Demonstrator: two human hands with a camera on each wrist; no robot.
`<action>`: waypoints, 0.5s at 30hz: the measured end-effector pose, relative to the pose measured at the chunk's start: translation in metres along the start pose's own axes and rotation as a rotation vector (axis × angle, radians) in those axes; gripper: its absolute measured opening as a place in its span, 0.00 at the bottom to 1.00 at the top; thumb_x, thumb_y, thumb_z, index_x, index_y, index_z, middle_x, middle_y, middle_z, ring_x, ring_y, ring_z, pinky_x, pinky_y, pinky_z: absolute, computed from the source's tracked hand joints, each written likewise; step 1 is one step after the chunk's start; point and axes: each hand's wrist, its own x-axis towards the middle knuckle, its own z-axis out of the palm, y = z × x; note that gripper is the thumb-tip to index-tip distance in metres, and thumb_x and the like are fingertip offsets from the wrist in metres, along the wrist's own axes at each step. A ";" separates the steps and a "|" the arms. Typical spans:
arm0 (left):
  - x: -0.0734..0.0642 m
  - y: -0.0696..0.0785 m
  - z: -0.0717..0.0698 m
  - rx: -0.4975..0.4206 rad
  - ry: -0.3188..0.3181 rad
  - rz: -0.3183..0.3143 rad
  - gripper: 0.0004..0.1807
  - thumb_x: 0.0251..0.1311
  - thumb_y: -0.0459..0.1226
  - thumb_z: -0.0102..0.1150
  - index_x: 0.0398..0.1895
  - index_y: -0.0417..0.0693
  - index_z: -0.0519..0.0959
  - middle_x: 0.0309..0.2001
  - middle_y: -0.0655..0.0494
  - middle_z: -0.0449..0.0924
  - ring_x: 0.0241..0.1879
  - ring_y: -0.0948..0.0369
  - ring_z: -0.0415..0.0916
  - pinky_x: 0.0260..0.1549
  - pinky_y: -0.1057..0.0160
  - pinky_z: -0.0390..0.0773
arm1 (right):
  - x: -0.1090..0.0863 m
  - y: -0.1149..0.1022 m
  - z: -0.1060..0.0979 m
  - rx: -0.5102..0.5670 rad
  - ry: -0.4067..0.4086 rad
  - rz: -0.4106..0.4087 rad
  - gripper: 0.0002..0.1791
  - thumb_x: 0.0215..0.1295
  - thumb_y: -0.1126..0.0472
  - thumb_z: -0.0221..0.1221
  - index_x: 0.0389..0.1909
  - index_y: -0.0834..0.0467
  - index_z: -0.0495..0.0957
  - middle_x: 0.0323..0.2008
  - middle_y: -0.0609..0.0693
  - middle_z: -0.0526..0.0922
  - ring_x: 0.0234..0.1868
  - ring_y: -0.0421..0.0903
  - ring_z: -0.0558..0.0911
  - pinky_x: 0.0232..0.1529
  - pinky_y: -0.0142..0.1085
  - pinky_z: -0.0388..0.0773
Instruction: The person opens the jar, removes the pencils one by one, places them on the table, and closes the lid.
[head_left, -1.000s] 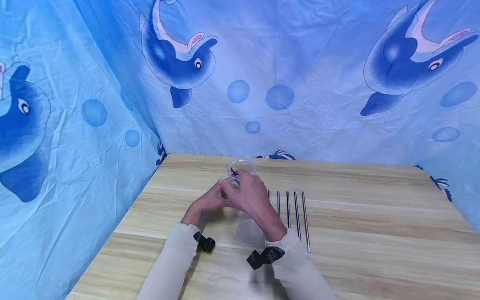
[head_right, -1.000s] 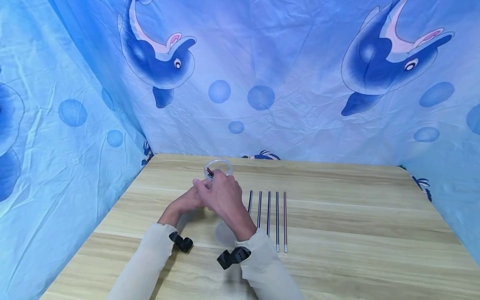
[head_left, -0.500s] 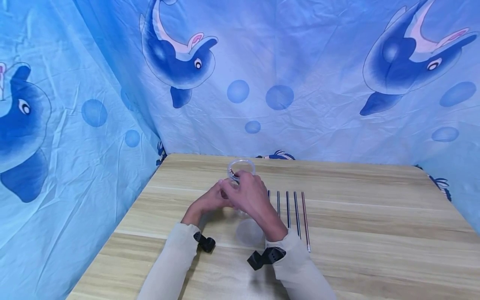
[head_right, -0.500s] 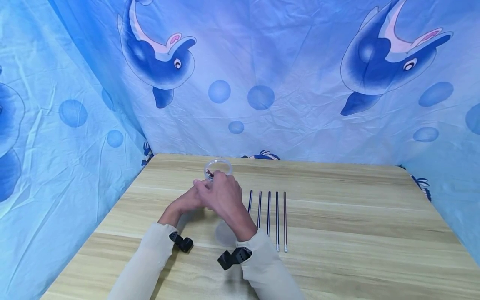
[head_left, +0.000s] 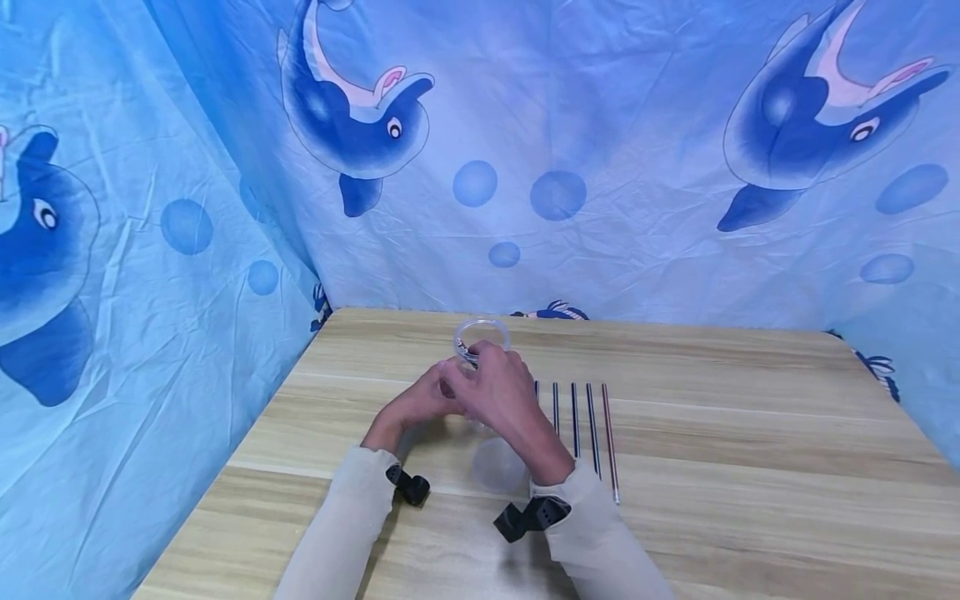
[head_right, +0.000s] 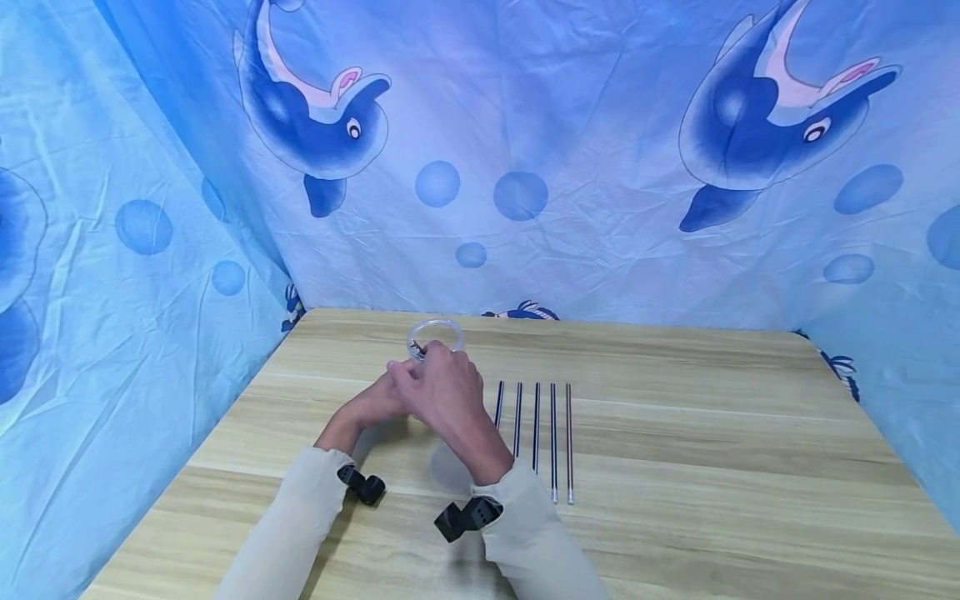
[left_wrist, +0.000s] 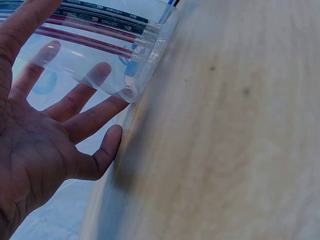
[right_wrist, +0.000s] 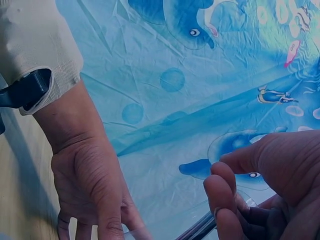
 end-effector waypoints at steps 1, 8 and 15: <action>0.000 0.000 0.000 -0.001 0.000 -0.001 0.35 0.53 0.28 0.72 0.65 0.39 0.69 0.58 0.48 0.76 0.54 0.55 0.73 0.57 0.53 0.73 | 0.000 0.000 0.000 0.000 0.004 -0.004 0.24 0.63 0.44 0.54 0.45 0.61 0.82 0.09 0.44 0.67 0.19 0.44 0.74 0.20 0.38 0.70; -0.003 -0.003 -0.001 -0.068 -0.021 -0.008 0.39 0.56 0.28 0.69 0.71 0.43 0.64 0.68 0.46 0.68 0.66 0.48 0.67 0.64 0.48 0.68 | -0.001 -0.002 -0.003 0.033 0.059 -0.024 0.23 0.66 0.47 0.58 0.51 0.61 0.83 0.11 0.43 0.74 0.18 0.41 0.74 0.22 0.36 0.71; -0.001 -0.003 -0.001 -0.129 -0.049 -0.046 0.45 0.57 0.30 0.70 0.76 0.55 0.59 0.72 0.50 0.64 0.68 0.45 0.66 0.63 0.47 0.70 | -0.001 -0.003 -0.005 0.084 0.097 -0.011 0.19 0.67 0.49 0.61 0.49 0.59 0.84 0.17 0.44 0.81 0.21 0.40 0.79 0.24 0.37 0.73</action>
